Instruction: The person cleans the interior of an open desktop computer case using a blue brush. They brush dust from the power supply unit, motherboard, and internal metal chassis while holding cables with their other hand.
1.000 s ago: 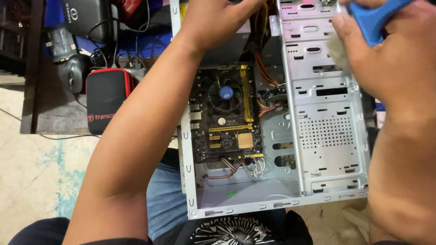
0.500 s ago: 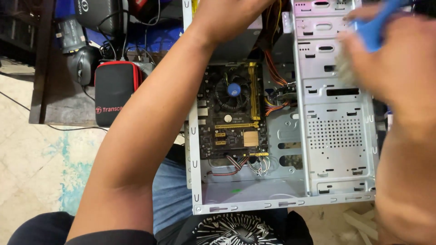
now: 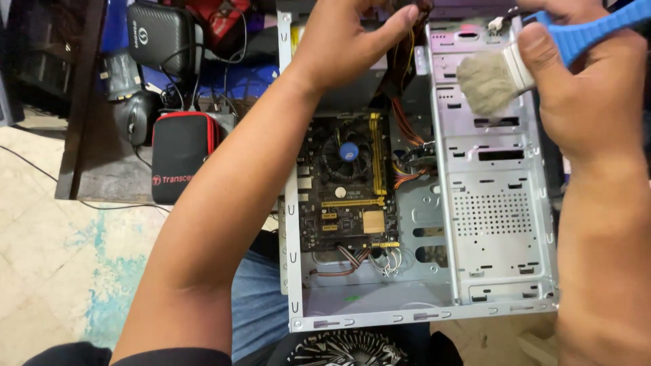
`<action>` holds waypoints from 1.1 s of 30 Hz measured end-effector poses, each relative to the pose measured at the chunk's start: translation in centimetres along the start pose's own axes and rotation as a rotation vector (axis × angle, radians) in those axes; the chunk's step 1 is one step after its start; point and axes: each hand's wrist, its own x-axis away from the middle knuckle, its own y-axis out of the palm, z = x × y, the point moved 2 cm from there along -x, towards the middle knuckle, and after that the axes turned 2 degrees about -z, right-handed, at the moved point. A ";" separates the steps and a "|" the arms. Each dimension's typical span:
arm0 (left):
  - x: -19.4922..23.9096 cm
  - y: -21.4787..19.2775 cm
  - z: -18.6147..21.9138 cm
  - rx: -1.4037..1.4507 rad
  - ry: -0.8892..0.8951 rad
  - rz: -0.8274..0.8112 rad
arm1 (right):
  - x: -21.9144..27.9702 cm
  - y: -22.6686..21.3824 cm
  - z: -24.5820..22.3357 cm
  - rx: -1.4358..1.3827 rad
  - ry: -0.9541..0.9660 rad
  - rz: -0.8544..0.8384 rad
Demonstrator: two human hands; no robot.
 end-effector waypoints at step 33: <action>-0.3 -0.1 4.8 -0.219 0.273 -0.262 | -0.8 1.0 -5.6 -0.112 -0.178 0.127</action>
